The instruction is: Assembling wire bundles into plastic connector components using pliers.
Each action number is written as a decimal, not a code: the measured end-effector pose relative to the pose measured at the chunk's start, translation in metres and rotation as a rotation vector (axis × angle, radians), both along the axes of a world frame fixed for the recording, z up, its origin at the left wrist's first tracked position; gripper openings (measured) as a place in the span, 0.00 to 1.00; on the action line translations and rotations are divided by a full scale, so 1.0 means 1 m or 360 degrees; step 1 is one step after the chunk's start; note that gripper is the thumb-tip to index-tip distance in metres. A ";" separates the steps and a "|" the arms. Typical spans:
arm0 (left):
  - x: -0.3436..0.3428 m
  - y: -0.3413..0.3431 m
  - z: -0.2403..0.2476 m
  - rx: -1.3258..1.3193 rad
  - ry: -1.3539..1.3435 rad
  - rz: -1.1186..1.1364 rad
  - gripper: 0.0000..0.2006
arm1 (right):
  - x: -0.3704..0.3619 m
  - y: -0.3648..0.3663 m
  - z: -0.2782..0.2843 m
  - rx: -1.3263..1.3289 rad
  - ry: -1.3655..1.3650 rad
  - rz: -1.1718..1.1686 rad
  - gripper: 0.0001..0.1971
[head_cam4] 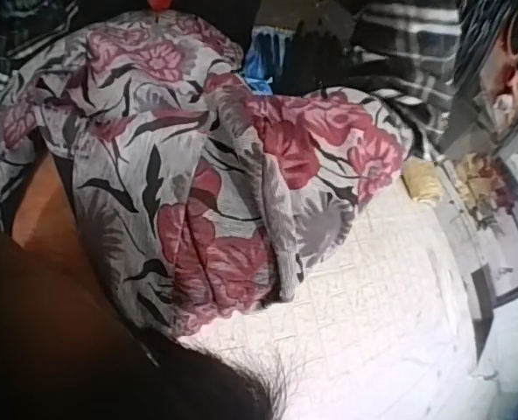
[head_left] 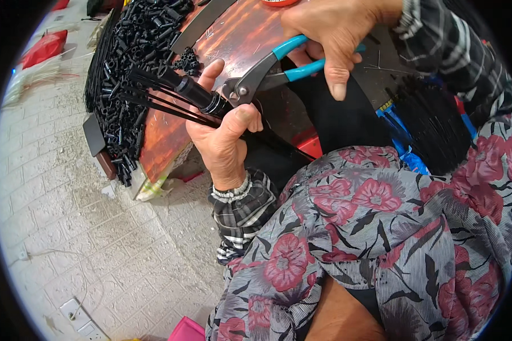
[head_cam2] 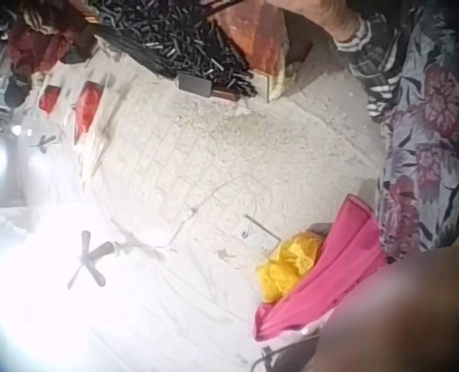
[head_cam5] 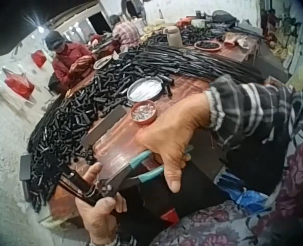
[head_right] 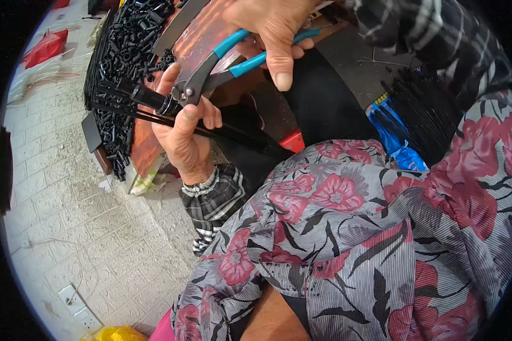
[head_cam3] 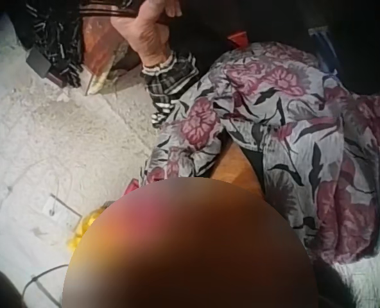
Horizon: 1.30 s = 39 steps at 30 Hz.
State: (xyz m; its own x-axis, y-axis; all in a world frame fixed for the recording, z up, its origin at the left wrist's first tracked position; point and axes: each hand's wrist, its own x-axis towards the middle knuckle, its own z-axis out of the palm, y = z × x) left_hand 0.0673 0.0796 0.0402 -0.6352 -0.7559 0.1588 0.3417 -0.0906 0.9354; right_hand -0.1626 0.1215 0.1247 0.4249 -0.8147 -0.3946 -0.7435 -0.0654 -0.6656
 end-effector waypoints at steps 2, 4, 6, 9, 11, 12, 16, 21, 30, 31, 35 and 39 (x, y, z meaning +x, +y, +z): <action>0.000 0.000 -0.002 -0.0126 -0.0009 -0.0064 0.33 | -0.003 -0.007 -0.014 0.0405 -0.0195 0.0115 0.16; 0.001 0.001 -0.001 -0.0034 0.0069 -0.0104 0.33 | 0.007 -0.004 -0.059 0.0880 -0.0626 0.0243 0.20; 0.002 0.003 -0.003 0.0073 0.0186 -0.0096 0.31 | 0.019 0.005 -0.084 0.1348 -0.1175 0.0293 0.35; 0.004 0.002 -0.006 0.0093 0.0103 -0.0013 0.27 | 0.031 0.019 -0.088 0.0795 -0.1134 0.0056 0.29; 0.010 0.001 -0.007 0.0088 0.0151 0.0037 0.24 | 0.034 0.022 -0.077 0.0492 -0.0964 0.0034 0.25; 0.011 0.002 -0.006 0.0060 0.0149 0.0039 0.24 | 0.037 0.028 -0.067 -0.0056 -0.0632 -0.0010 0.25; 0.003 0.001 -0.006 0.0062 0.0157 -0.0002 0.27 | 0.043 0.046 -0.058 -0.1529 0.0385 -0.0188 0.27; 0.002 0.007 -0.007 0.0050 0.0270 -0.0086 0.31 | 0.008 0.023 -0.035 -0.1738 0.0211 0.0087 0.08; 0.001 0.008 -0.008 0.0098 0.0113 -0.0070 0.26 | 0.018 0.035 -0.030 -0.0515 -0.0085 -0.0061 0.20; 0.002 0.009 -0.009 0.0103 0.0131 -0.0053 0.25 | 0.022 0.036 -0.032 -0.0419 -0.0073 -0.0073 0.22; -0.001 0.006 -0.010 0.0082 0.0127 0.0009 0.25 | 0.040 0.048 -0.033 -0.1919 0.0673 -0.0043 0.18; -0.005 0.004 -0.012 0.0041 0.0284 -0.0136 0.29 | 0.017 0.038 -0.025 -0.2028 0.0515 -0.0116 0.08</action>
State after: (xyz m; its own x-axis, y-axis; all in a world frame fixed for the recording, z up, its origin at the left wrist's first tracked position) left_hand 0.0622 0.0831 0.0282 -0.6609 -0.7055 0.2559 0.4918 -0.1496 0.8577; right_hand -0.1453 0.1590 0.1001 0.3964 -0.7055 0.5875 -0.8850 -0.4638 0.0402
